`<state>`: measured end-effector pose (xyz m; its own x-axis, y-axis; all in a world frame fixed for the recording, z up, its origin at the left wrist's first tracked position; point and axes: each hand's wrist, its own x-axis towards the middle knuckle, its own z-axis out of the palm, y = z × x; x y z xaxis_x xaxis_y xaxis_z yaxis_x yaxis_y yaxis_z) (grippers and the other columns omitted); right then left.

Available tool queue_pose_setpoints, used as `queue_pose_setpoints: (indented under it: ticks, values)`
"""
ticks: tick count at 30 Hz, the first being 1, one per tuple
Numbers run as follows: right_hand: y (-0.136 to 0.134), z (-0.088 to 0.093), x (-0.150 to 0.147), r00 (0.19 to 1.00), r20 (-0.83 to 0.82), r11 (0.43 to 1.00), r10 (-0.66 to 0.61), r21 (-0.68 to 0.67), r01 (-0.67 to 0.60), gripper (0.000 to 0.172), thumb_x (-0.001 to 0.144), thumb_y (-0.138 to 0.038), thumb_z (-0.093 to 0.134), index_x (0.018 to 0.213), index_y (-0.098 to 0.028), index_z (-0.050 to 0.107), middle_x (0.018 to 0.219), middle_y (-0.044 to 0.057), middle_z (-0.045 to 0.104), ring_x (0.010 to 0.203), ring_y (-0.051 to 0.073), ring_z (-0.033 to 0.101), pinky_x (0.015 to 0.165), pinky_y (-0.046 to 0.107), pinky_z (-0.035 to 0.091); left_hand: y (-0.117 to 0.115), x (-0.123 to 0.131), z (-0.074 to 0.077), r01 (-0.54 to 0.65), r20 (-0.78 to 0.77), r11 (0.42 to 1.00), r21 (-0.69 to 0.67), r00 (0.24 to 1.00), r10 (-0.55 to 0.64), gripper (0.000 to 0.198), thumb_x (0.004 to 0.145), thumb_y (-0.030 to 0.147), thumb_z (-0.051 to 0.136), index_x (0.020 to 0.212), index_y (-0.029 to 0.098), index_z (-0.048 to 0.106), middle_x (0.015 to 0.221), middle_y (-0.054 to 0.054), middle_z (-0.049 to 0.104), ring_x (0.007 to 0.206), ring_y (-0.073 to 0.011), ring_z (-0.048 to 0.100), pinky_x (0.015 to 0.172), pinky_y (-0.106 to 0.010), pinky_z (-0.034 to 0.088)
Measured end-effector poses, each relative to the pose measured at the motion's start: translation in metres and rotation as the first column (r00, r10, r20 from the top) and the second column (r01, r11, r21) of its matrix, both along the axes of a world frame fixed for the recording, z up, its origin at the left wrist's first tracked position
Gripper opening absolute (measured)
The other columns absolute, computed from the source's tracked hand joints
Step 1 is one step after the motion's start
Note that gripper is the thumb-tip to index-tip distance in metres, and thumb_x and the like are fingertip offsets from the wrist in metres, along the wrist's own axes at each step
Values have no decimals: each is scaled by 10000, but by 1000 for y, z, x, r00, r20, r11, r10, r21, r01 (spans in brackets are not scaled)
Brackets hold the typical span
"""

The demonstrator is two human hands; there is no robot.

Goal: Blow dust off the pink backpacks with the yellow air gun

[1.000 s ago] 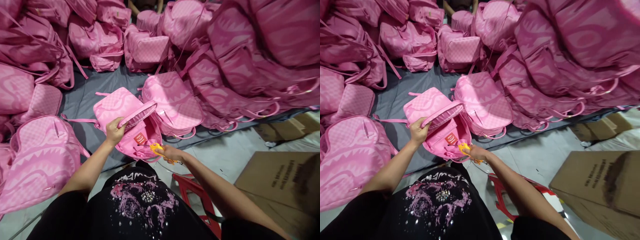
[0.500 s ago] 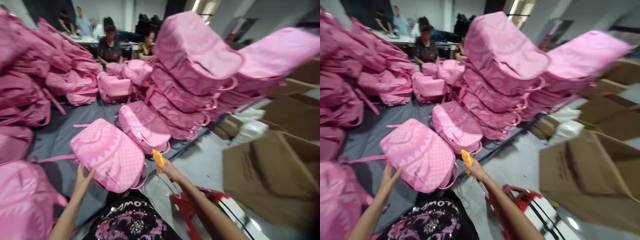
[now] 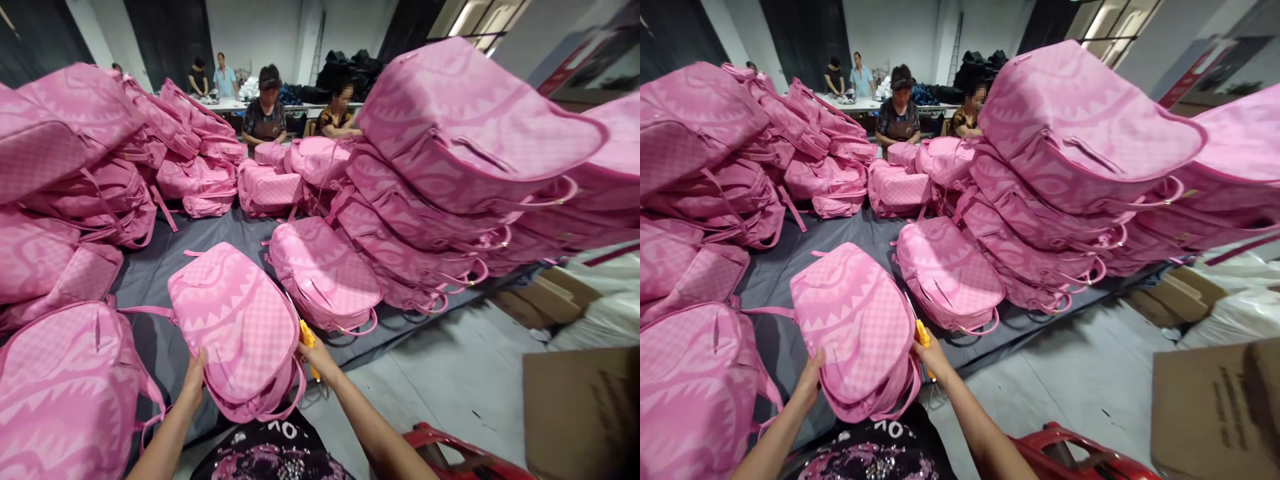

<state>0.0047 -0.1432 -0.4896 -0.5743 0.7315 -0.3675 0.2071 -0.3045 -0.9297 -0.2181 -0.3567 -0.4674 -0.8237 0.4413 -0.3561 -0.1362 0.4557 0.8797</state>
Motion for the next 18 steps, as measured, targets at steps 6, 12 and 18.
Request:
queue_pose_setpoints:
  ticks: [6, 12, 18]
  values:
    - [-22, 71, 6, 957, -284, 955, -57, 263, 135, 227, 699, -267, 623, 888, -217, 510, 787, -28, 561, 692, 125, 508, 648, 249, 432, 7, -9, 18, 33, 71, 985, 171, 996, -46, 734, 931, 628, 376, 1562, 300, 194, 1591, -55, 347, 1423, -229, 388, 1119, -332, 418]
    - [6, 127, 45, 899, -429, 838, -83, 459, 296, 310, 664, -170, 576, 965, -230, 540, 877, -19, 568, 749, 132, 536, 699, 257, 469, 54, -17, 50, 341, -389, 908, 243, 892, -231, 866, 818, 545, 564, 1552, 458, 114, 1465, 41, 526, 1275, -294, 569, 1062, -406, 500]
    - [101, 162, 84, 836, -387, 637, -389, 542, 548, 308, 684, -134, 558, 982, -213, 539, 886, -5, 595, 801, 160, 536, 775, 289, 470, 189, 17, 115, 374, -401, 872, 318, 886, -234, 819, 909, 563, 418, 1572, 379, -24, 1610, -12, 303, 1390, -259, 448, 1086, -418, 466]
